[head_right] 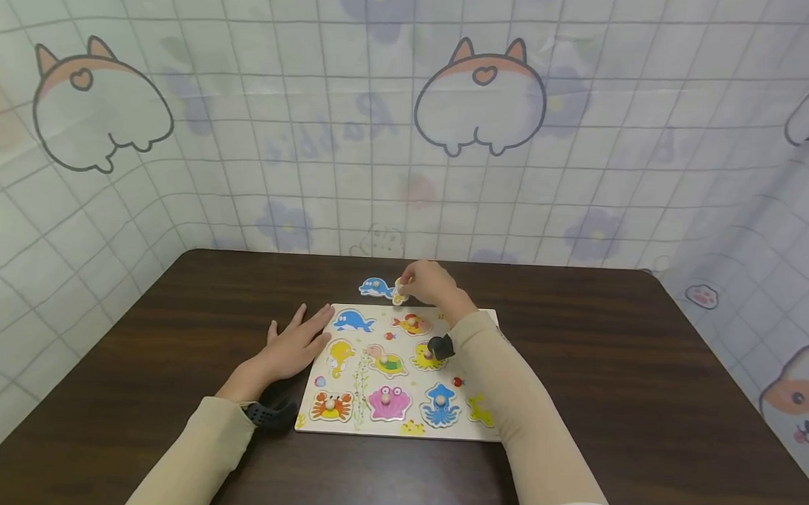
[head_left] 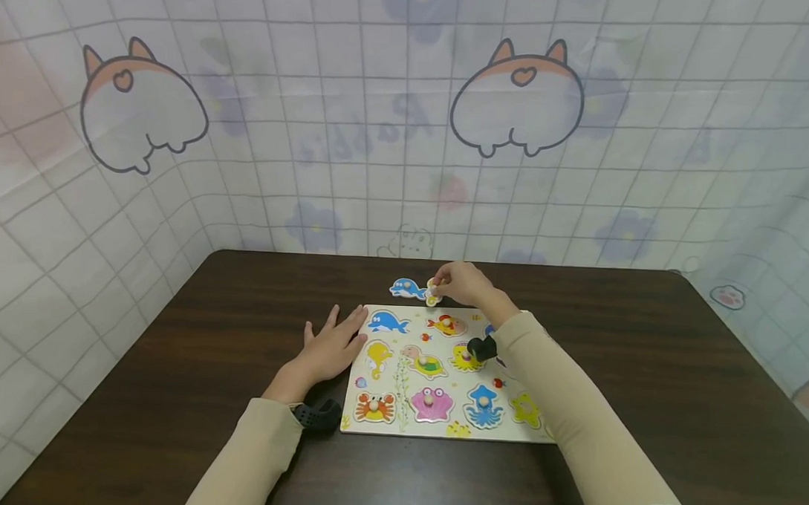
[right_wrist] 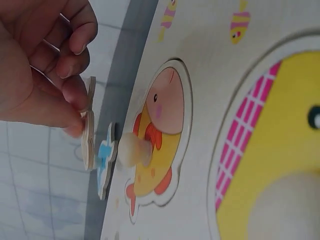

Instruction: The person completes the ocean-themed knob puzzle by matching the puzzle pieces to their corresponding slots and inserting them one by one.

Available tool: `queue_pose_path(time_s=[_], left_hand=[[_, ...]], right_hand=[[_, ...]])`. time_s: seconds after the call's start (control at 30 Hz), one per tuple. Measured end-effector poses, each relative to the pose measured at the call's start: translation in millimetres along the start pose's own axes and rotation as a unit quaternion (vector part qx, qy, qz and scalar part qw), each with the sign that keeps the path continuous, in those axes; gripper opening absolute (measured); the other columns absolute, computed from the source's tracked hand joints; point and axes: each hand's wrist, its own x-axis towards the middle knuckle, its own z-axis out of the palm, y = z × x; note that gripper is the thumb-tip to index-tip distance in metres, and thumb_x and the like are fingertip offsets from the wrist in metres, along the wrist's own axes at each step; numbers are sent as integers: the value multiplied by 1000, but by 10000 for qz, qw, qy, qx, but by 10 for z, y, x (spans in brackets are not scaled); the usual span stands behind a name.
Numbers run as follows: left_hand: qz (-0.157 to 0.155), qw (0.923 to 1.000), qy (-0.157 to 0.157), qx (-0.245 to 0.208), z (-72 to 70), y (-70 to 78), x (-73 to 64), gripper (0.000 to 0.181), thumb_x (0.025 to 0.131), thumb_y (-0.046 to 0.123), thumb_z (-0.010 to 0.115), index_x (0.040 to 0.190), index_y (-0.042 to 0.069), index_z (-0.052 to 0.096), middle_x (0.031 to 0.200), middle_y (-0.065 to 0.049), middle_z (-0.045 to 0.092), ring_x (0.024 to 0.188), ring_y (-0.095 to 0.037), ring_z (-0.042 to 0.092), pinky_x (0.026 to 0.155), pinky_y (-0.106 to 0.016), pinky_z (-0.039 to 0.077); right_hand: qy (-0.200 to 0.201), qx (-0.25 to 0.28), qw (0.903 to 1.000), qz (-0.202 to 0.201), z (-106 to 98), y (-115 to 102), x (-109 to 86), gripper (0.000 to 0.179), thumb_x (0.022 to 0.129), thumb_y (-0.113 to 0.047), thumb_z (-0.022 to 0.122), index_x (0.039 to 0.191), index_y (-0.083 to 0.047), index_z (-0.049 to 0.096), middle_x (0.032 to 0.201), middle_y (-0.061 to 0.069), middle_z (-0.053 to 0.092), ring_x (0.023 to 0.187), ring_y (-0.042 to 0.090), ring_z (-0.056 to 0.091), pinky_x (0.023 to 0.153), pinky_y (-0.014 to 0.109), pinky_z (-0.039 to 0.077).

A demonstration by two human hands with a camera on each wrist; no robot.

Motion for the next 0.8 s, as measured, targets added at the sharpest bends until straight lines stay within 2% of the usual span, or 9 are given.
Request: queue_pose_path(time_s=[0.33, 0.57, 0.8], left_hand=[[13, 10000, 26, -16, 3, -16, 1, 64, 110, 36, 46, 166, 17, 21, 170, -7, 20, 156, -39, -1, 111, -75, -9], [14, 10000, 24, -9, -2, -19, -2, 64, 110, 35, 46, 165, 17, 22, 170, -7, 19, 156, -40, -1, 111, -75, -9], [45, 10000, 45, 7, 33, -24, 12, 64, 109, 36, 46, 166, 17, 22, 170, -7, 19, 156, -40, -1, 111, -76, -9]], right_hand=[[-56, 297, 9986, -432, -27, -143, -168, 18, 98, -19, 73, 108, -5, 74, 100, 7, 69, 86, 22, 59, 76, 34, 51], [-113, 358, 9979, -526, -26, -210, -283, 17, 97, -21, 74, 107, -7, 74, 95, 4, 67, 85, 21, 56, 76, 31, 50], [-238, 452, 9964, -681, 17, -264, -362, 15, 96, -20, 75, 105, -8, 75, 90, 3, 66, 79, 18, 56, 69, 27, 48]])
